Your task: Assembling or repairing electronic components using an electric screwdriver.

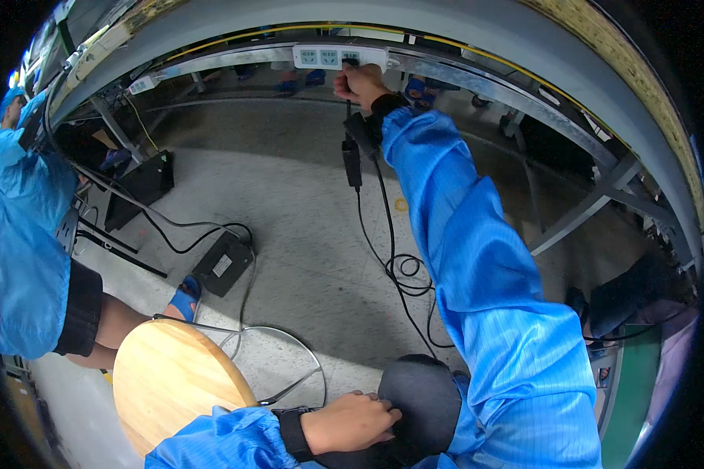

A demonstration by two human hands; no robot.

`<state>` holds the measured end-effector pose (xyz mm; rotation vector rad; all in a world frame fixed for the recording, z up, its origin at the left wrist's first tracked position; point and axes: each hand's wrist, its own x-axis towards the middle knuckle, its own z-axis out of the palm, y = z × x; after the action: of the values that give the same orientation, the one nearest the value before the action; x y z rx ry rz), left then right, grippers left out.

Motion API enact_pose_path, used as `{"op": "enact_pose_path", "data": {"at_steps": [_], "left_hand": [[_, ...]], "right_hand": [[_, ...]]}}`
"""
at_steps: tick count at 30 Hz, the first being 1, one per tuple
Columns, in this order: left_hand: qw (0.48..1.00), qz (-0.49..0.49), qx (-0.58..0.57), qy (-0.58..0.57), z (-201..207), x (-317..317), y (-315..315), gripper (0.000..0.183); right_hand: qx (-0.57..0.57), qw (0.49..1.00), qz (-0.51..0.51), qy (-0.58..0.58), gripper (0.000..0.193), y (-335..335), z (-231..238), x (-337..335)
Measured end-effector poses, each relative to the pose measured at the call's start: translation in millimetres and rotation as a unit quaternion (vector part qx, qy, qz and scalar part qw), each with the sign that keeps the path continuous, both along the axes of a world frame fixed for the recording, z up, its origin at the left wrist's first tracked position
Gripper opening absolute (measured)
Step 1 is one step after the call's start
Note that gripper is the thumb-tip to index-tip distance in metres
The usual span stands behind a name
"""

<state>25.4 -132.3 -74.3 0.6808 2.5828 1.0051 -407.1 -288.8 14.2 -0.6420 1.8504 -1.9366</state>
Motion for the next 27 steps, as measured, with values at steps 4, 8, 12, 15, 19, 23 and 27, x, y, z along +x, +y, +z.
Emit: {"op": "enact_pose_path", "data": {"at_steps": [4, 8, 12, 15, 19, 23, 27], "left_hand": [[0.999, -0.023, -0.025, -0.015, 2.5, 0.6, -0.8, 0.034], [0.999, -0.027, -0.028, -0.030, 3.2, 0.2, 0.4, 0.036], [0.998, -0.032, -0.031, -0.043, 8.1, -1.7, -1.6, 0.035], [0.998, -0.034, -0.029, -0.036, 5.5, -0.1, -0.9, 0.035], [0.999, -0.031, -0.023, -0.026, 6.9, 0.1, -1.6, 0.035], [0.999, -0.036, -0.017, -0.019, 2.7, 0.4, -1.0, 0.034], [0.999, -0.031, -0.025, -0.020, -0.1, 2.2, -2.4, 0.034]], "right_hand": [[-0.085, 0.994, -0.050, -0.052, 0.024, -20.8, 9.7, 15.7], [-0.105, 0.990, -0.078, -0.052, 0.021, -29.0, 16.0, 19.4], [-0.105, 0.991, -0.077, -0.041, 0.020, -27.2, 12.5, 16.0], [-0.091, 0.993, -0.069, -0.039, 0.020, -28.7, 14.3, 17.3], [-0.107, 0.989, -0.049, -0.092, 0.022, -22.6, 9.2, 11.8], [-0.077, 0.993, -0.044, -0.078, 0.025, -17.5, 2.7, 10.2], [-0.085, 0.988, -0.073, -0.109, 0.027, -24.9, 9.6, 18.9]]}}
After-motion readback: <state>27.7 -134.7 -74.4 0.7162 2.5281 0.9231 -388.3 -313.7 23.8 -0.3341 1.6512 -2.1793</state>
